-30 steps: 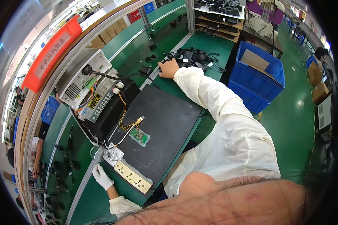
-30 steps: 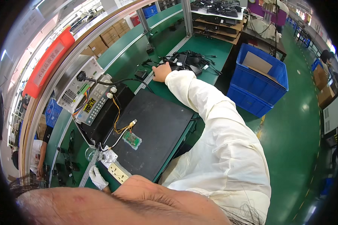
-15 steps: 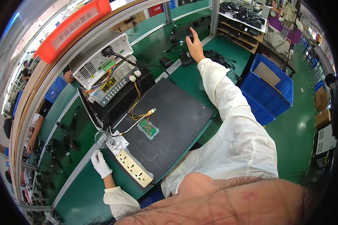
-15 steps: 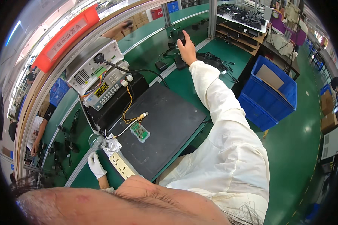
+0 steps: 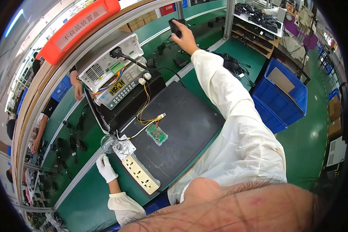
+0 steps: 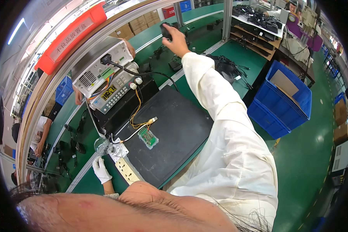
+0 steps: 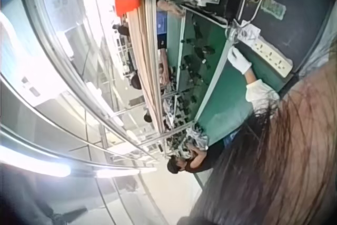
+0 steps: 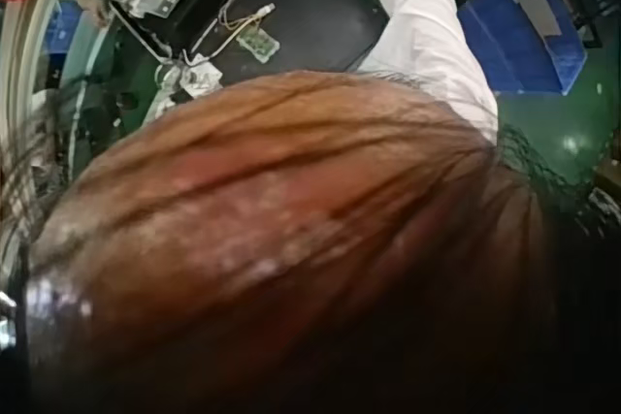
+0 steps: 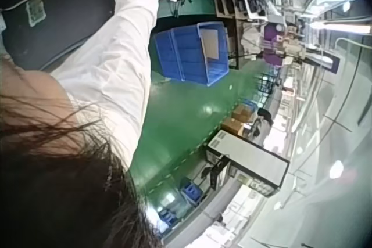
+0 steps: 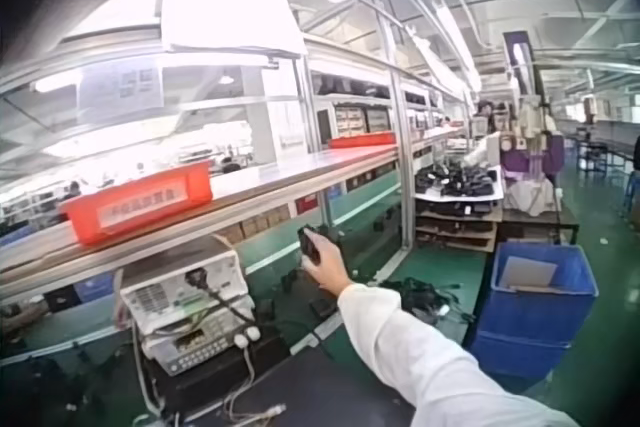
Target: The person tests power adapters by plugging each one into a power strip, contacting its cable connector against a test circuit board, and placing the tested adapters into a bin and onto the workbench.
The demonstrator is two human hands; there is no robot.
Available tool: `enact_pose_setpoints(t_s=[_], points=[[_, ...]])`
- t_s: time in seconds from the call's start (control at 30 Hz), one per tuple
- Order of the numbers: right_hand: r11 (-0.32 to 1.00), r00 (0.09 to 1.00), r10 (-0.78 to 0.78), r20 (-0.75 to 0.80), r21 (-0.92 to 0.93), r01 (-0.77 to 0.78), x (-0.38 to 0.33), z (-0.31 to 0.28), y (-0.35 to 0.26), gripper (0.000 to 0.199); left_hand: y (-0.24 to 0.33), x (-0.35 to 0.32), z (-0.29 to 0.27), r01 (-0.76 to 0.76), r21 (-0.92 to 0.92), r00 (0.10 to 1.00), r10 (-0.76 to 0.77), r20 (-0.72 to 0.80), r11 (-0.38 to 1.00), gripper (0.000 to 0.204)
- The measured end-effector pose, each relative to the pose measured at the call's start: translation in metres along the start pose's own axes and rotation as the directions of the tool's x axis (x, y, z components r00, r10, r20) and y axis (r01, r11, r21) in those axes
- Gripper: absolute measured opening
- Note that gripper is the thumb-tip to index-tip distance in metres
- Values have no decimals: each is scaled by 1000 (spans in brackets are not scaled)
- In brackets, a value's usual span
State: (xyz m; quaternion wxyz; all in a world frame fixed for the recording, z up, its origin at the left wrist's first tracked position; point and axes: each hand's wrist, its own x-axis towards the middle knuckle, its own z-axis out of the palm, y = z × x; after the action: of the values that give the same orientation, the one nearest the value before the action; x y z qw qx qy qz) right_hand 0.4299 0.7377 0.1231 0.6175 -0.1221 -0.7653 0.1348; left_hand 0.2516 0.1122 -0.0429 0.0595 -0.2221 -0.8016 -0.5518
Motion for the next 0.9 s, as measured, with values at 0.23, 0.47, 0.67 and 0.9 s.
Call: enact_pose_setpoints(t_s=[0.23,0.47,0.67,0.9], points=[[952,941,134,310,-305,-35,-12,70,-2,82,-5,-1,-1,19,-61,999,-20,-29,998,14],[964,788,-28,615,-192,184,-78,72,37,58,-10,0,0,29,-116,999,-32,-23,993,13],[961,538,88,839,-213,175,-97,5,31,22,0,3,6,131,-278,991,-134,8,951,14],[672,860,116,496,-677,300,-114,-126,42,21,6,-3,-6,-69,155,996,58,74,986,24]])
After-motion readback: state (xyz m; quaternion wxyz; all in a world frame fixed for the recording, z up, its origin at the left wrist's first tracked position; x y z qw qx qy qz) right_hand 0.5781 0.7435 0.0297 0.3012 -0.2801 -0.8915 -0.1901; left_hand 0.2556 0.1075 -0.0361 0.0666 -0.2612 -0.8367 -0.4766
